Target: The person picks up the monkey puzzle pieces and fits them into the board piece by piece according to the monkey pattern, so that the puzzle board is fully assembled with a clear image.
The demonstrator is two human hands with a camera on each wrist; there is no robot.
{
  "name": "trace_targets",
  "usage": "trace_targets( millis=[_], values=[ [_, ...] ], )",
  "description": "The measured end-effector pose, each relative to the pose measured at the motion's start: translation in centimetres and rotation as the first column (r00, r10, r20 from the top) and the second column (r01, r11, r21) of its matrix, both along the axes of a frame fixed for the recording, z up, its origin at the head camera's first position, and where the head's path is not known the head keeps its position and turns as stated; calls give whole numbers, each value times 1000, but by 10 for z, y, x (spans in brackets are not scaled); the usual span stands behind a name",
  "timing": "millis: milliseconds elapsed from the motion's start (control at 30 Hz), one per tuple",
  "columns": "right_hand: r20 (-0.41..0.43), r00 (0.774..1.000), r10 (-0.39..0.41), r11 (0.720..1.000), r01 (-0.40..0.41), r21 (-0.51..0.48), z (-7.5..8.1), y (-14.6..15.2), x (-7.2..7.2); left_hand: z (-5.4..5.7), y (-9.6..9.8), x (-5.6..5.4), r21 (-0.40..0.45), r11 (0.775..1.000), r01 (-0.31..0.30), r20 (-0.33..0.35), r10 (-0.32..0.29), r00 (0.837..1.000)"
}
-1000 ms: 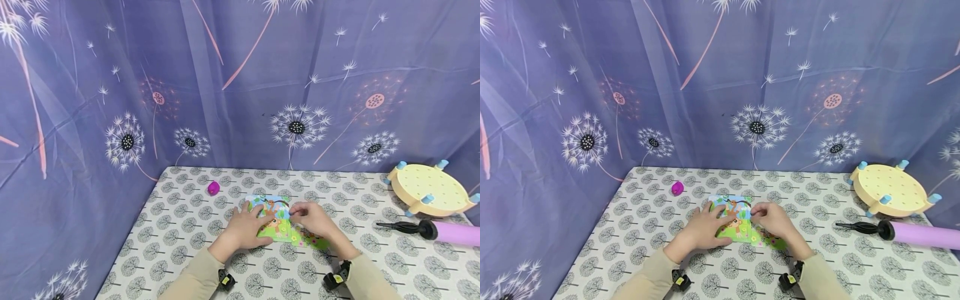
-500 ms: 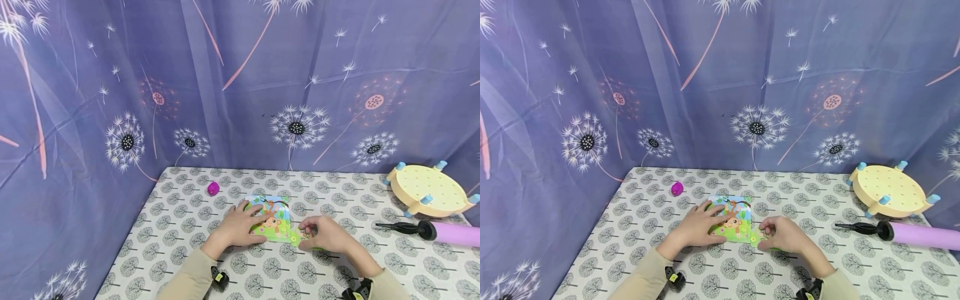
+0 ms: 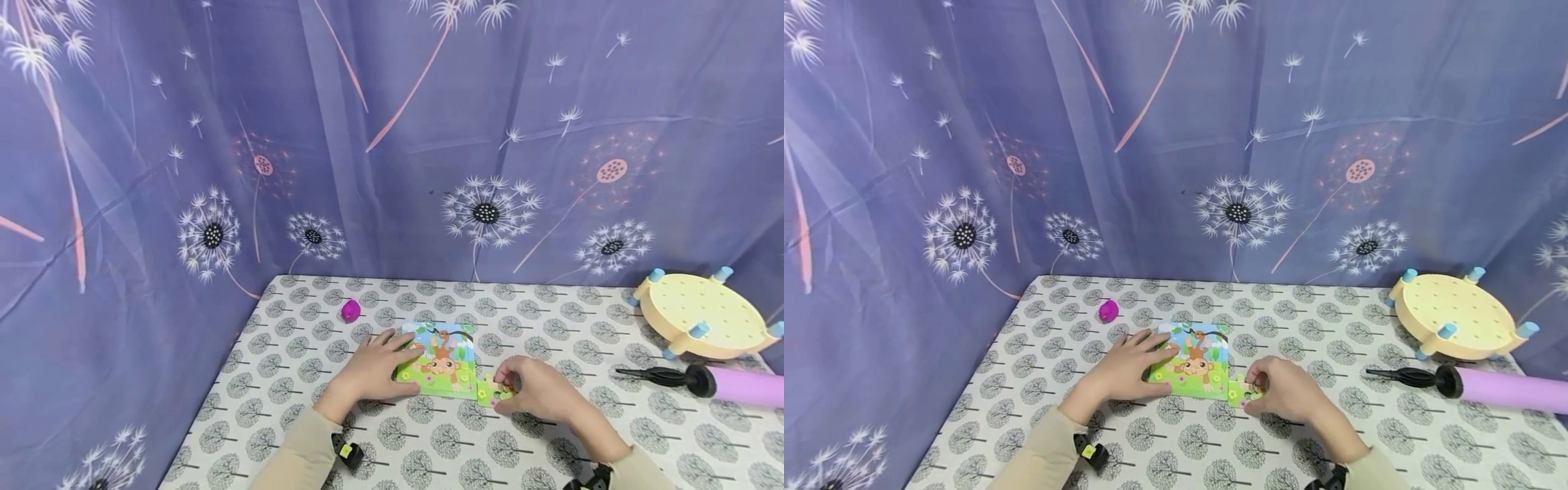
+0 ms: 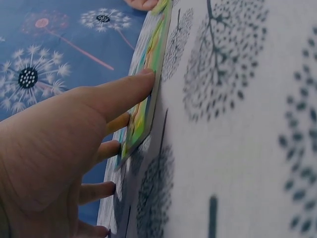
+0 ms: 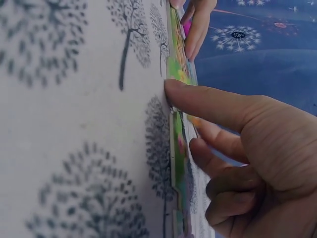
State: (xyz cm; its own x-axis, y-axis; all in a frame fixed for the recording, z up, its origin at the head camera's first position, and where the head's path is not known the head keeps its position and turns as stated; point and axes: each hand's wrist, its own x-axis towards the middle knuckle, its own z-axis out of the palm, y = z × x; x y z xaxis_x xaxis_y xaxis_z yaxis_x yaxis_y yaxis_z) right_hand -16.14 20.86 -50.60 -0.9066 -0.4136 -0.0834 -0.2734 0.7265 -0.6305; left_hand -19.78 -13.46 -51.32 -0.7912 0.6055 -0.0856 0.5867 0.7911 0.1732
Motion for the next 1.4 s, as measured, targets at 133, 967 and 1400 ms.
trace_targets(
  millis=[133,967,1400],
  values=[
    [-48,999,-5,999,3,-46,-3,2,3,-2,-6,-1,13,1000,-8,6,8,1000],
    [18,998,-52,939,55,-340,3,-21,-11,0,-18,0,37,996,-80,40,78,996],
    [-44,999,-2,942,-13,-334,-7,-91,-26,1,-17,0,42,996,-83,44,81,996]
  ],
)
